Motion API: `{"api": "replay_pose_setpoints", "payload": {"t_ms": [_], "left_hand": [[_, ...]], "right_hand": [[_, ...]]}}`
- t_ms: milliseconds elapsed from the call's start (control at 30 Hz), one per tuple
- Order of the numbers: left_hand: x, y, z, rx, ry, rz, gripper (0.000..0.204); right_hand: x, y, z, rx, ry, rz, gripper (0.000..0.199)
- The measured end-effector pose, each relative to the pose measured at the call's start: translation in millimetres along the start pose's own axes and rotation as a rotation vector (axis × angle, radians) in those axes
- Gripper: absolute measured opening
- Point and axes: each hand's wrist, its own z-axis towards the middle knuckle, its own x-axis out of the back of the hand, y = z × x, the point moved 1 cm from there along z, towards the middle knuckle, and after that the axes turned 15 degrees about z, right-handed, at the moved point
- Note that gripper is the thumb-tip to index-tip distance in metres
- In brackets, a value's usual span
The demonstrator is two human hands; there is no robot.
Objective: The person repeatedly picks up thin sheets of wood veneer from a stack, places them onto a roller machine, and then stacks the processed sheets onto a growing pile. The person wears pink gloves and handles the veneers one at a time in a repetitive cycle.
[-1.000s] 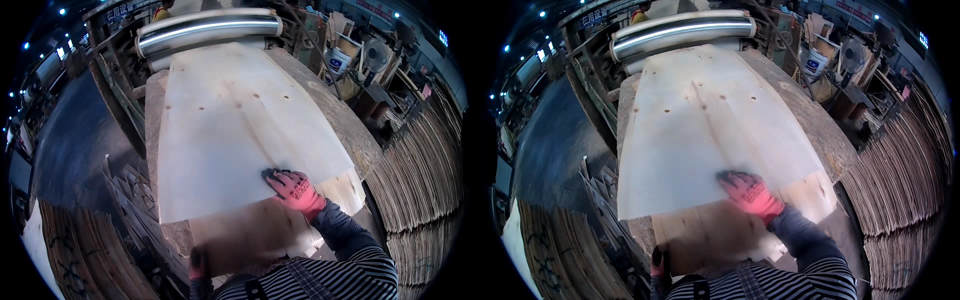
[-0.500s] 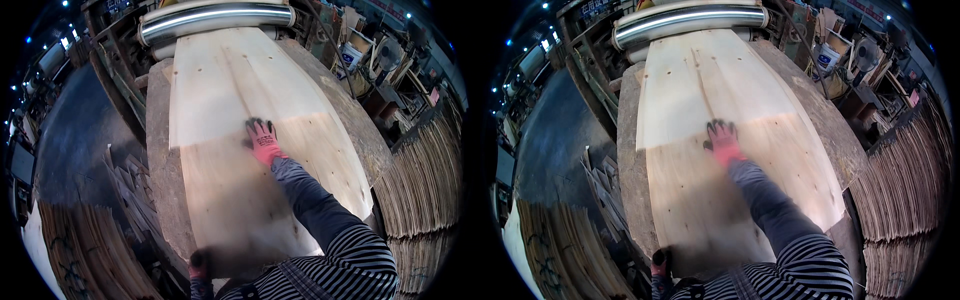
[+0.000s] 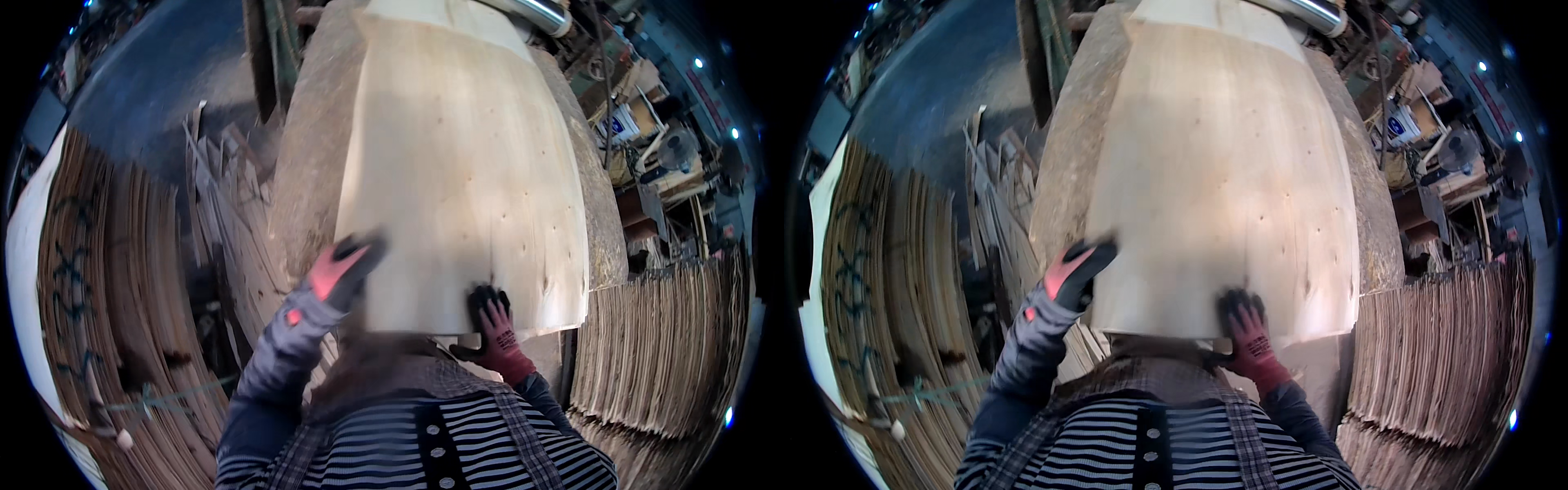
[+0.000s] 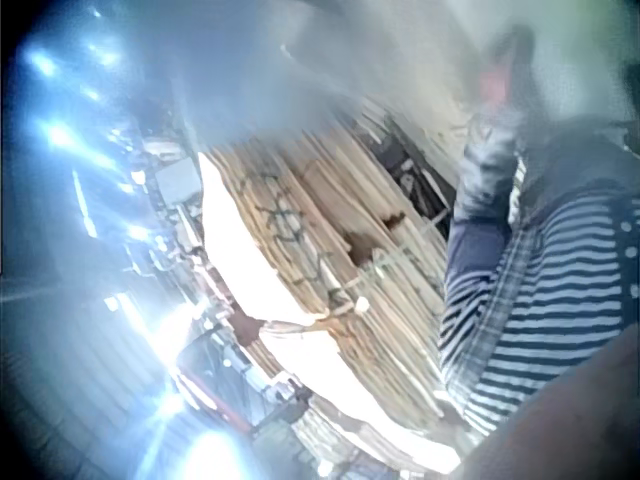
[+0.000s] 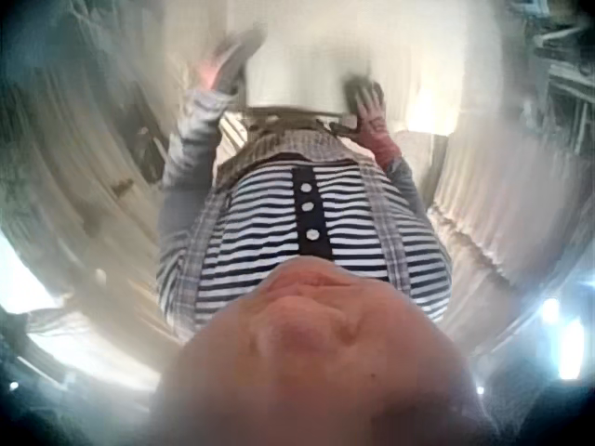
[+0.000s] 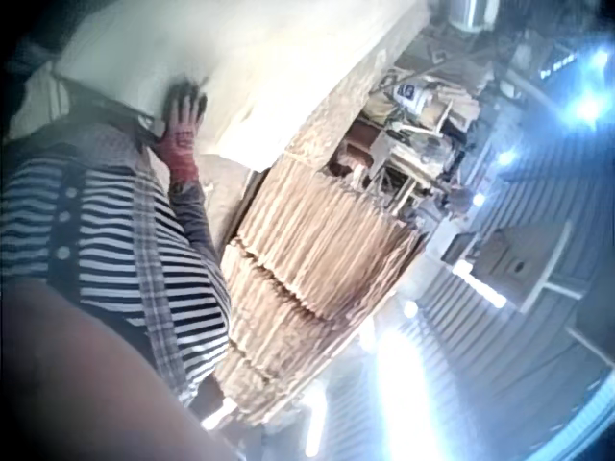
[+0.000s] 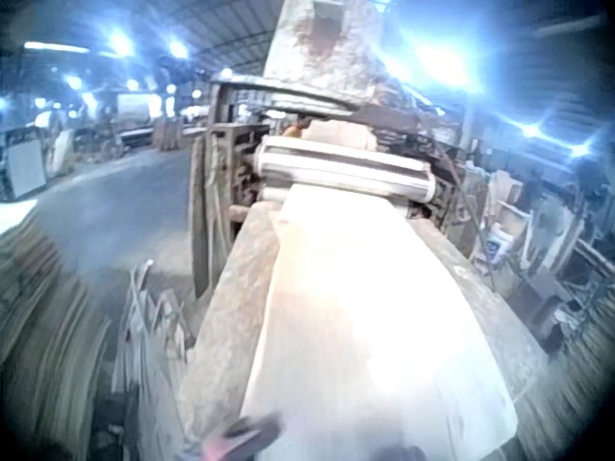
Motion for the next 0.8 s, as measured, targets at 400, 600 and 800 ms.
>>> {"api": "replay_pose_setpoints", "payload": {"t_ms": [400,600,800], "left_hand": [[-27.6,-34.3,-50.7,0.154,-0.214,-1.147,0.042],[-89.2,-123.4,-25.8,0.112,0.074,0.102,0.070],[-99.0,-89.5,-6.8,0.067,0.268,0.683,0.073]], "right_hand": [[67.4,-30.0,-69.9,0.082,0.533,-0.170,0.038],[95.3,-38.6,23.8,0.008,0.361,-0.132,0.055],[104.1,-5.7,124.8,0.015,0.226,-0.189,0.055]]}}
